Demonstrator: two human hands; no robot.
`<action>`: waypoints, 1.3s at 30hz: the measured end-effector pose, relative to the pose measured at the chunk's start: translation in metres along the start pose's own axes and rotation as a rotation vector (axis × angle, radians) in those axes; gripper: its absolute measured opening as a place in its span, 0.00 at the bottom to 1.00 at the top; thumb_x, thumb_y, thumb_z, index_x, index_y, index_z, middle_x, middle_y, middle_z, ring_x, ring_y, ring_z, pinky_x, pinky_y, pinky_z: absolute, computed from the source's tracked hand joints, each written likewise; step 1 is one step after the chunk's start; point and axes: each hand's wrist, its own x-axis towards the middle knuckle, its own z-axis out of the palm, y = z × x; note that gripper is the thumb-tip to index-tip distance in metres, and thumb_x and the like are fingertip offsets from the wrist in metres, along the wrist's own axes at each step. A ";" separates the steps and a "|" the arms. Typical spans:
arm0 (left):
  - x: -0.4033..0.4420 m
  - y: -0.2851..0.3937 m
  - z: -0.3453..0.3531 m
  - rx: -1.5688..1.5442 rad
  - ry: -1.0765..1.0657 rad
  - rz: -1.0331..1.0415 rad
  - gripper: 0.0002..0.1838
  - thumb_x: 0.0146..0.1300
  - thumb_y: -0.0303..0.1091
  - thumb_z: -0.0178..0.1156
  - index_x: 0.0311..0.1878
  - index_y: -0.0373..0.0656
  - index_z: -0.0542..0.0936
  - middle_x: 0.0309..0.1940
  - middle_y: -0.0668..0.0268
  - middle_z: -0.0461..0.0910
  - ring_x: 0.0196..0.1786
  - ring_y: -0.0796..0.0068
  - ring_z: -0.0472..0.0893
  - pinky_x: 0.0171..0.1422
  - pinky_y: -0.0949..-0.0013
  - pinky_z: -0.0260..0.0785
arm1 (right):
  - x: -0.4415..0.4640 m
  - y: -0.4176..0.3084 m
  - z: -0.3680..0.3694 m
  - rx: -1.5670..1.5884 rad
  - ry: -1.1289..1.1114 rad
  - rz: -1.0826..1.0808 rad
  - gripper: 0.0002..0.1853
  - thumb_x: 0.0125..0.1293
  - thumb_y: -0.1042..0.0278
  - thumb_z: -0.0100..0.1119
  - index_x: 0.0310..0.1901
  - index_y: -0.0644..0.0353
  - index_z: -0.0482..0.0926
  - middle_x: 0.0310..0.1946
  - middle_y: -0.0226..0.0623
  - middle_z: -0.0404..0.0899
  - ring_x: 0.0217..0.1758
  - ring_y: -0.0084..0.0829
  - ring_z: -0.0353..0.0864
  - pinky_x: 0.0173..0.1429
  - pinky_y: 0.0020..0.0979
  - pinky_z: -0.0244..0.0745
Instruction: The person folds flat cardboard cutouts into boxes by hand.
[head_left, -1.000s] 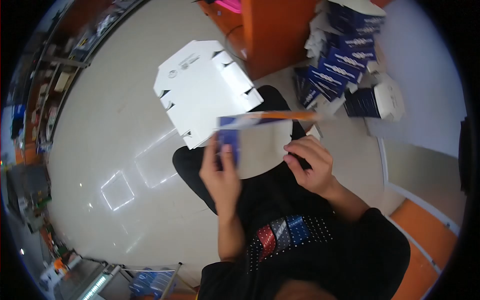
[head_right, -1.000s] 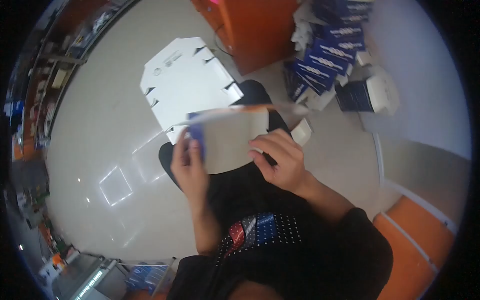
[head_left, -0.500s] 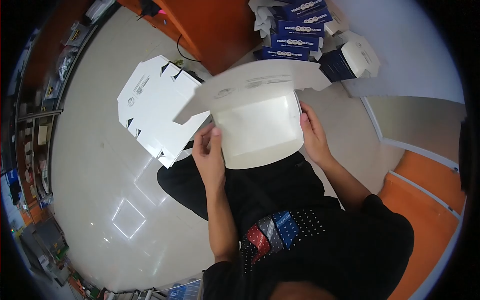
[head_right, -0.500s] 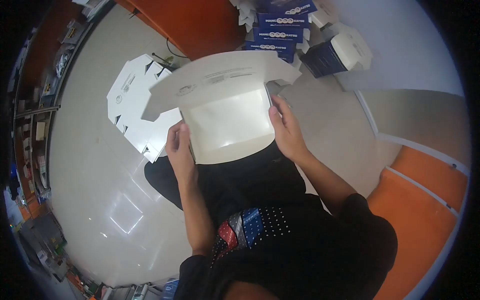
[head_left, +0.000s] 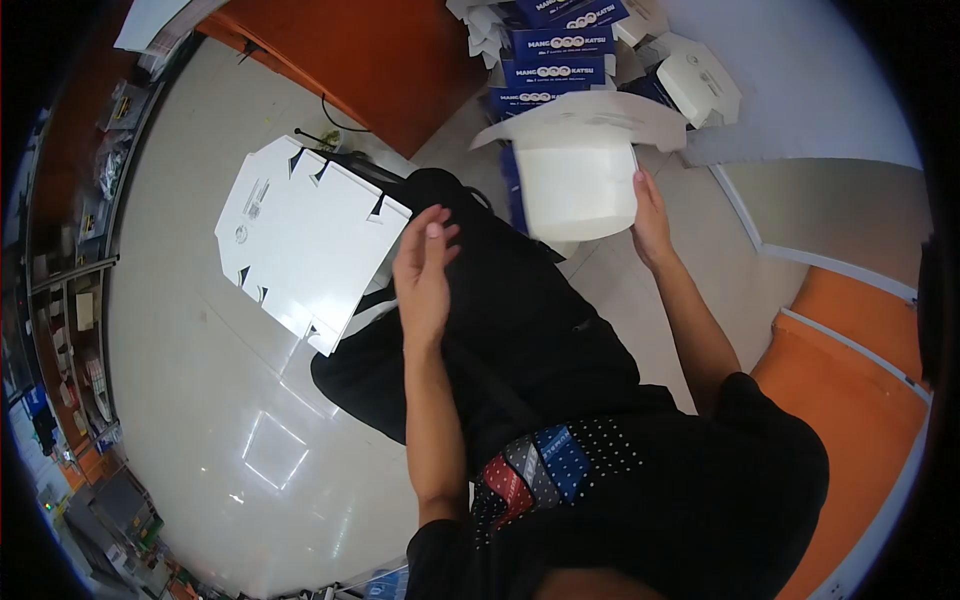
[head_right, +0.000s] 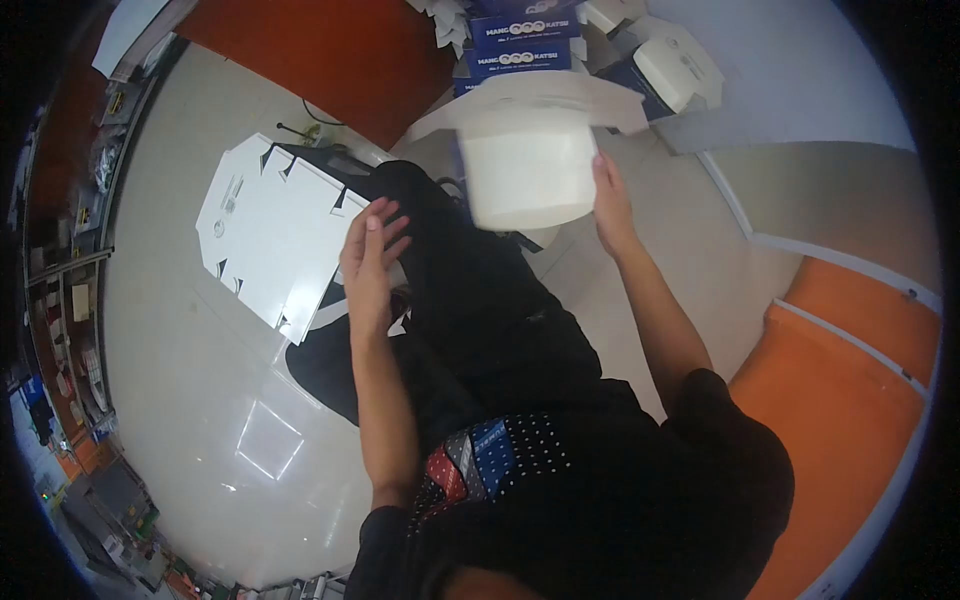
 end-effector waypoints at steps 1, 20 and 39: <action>0.003 -0.006 -0.010 0.055 0.012 0.042 0.26 0.76 0.49 0.57 0.65 0.36 0.76 0.60 0.55 0.79 0.59 0.62 0.81 0.62 0.59 0.75 | 0.005 0.016 -0.019 -0.005 0.029 0.062 0.30 0.82 0.48 0.44 0.74 0.61 0.65 0.64 0.41 0.75 0.65 0.31 0.74 0.68 0.33 0.70; -0.050 -0.065 -0.187 1.424 0.350 0.202 0.33 0.56 0.38 0.75 0.65 0.45 0.76 0.66 0.51 0.71 0.69 0.43 0.69 0.73 0.49 0.64 | 0.079 0.143 -0.052 -0.743 0.076 0.024 0.22 0.78 0.56 0.52 0.65 0.60 0.76 0.62 0.47 0.80 0.60 0.45 0.81 0.63 0.37 0.74; -0.052 -0.090 -0.189 1.208 0.615 0.339 0.29 0.60 0.38 0.73 0.62 0.39 0.77 0.58 0.48 0.74 0.64 0.44 0.71 0.67 0.49 0.69 | -0.021 -0.012 0.296 -0.945 -0.828 -0.691 0.37 0.54 0.73 0.72 0.67 0.57 0.70 0.62 0.51 0.68 0.62 0.58 0.75 0.64 0.47 0.75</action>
